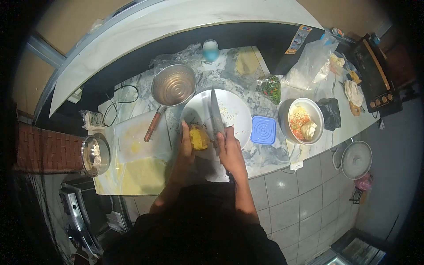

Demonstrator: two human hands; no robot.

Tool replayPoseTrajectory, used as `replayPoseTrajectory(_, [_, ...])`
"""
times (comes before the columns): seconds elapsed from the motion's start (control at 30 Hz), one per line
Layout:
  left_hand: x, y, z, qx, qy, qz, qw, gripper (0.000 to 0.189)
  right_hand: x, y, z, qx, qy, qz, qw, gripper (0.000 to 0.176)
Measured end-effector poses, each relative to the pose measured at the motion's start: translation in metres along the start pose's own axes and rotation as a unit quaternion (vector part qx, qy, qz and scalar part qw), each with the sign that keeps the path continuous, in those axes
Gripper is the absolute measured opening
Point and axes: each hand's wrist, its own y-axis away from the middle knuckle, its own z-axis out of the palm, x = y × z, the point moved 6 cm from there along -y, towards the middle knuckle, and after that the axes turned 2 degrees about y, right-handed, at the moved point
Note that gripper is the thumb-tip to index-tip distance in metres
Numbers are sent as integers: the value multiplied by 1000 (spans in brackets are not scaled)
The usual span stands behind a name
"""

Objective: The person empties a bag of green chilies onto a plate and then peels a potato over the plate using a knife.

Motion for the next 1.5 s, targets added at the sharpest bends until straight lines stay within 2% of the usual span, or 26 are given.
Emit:
replayPoseTrajectory(0.03, [-11, -5, -7, 9, 33, -42, 999, 52, -5, -2, -5, -2, 0, -3, 1000, 26])
replayPoseTrajectory(0.07, [-22, -8, -13, 19, 66, -84, 994, 57, -3, -2, -7, -40, -8, 76, 996, 27])
replayPoseTrajectory(0.1, [-21, -6, -13, 22, 68, -82, 994, 57, 2, 1, -6, -78, -14, 155, 985, 29])
replayPoseTrajectory(0.17, [-18, -2, -11, 18, 165, -73, 983, 52, 6, 1, -4, -69, -11, 146, 987, 29])
replayPoseTrajectory(0.27, [-32, -8, -18, -17, 179, -113, 977, 48, 0, -2, -3, -72, -7, 100, 992, 28])
replayPoseTrajectory(0.33, [-38, -9, -24, -3, 155, -116, 981, 45, -4, 0, -1, -121, -50, 154, 979, 27])
replayPoseTrajectory(0.4, [-43, -8, -30, 13, 131, -123, 984, 44, 2, -2, 1, -123, -61, 141, 980, 23])
replayPoseTrajectory(0.47, [-42, -10, -30, 0, 130, -92, 987, 43, 7, -1, 2, -122, -70, 130, 981, 20])
replayPoseTrajectory(0.5, [-41, -11, -28, 0, 131, -93, 987, 43, 8, -1, 4, -125, -110, 136, 977, 18])
replayPoseTrajectory(0.6, [-36, -3, -15, -3, 159, -131, 978, 42, 9, 1, 10, -132, -177, 142, 965, 16])
replayPoseTrajectory(0.67, [-4, 10, 2, -8, 9, 49, 999, 41, 9, 4, 12, -136, -204, 145, 959, 15])
replayPoseTrajectory(0.8, [-17, 6, 0, -11, 40, 59, 997, 39, 6, 7, 17, -132, -149, 137, 970, 18])
replayPoseTrajectory(0.83, [-21, 2, -9, -11, -141, 227, 964, 39, 4, 7, 16, -115, -146, 127, 974, 19])
replayPoseTrajectory(0.87, [-21, 8, -6, -12, -313, 382, 870, 39, 3, 8, 17, -115, -145, 129, 974, 19])
replayPoseTrajectory(0.9, [-13, 8, -4, -13, -312, 380, 870, 39, 0, 7, 16, -110, -126, 115, 979, 19])
replayPoseTrajectory(0.93, [-21, -7, -9, -28, -60, 128, 990, 39, -4, 7, 15, -105, -108, 100, 984, 20])
replayPoseTrajectory(0.97, [-42, -6, -1, -39, 200, -142, 969, 39, -7, 6, 14, -105, -107, 101, 983, 20])
replayPoseTrajectory(1.07, [-39, -6, -2, -12, 148, -123, 981, 39, -12, 4, 13, -98, -72, 81, 989, 22])
replayPoseTrajectory(1.13, [-42, -7, -2, 6, 120, -110, 987, 39, -21, 2, 12, -57, 18, -55, 997, 21])
replayPoseTrajectory(1.27, [-41, -7, -3, 12, 81, -68, 994, 41, -29, 1, 15, -72, 17, -89, 993, 19])
replayPoseTrajectory(1.33, [-39, -6, -7, 9, 67, -64, 996, 37, -30, 2, 17, -102, 4, -91, 991, 18])
replayPoseTrajectory(1.5, [-40, -6, -11, 19, 40, -64, 997, 31, -33, 1, 19, -96, 1, -98, 991, 18])
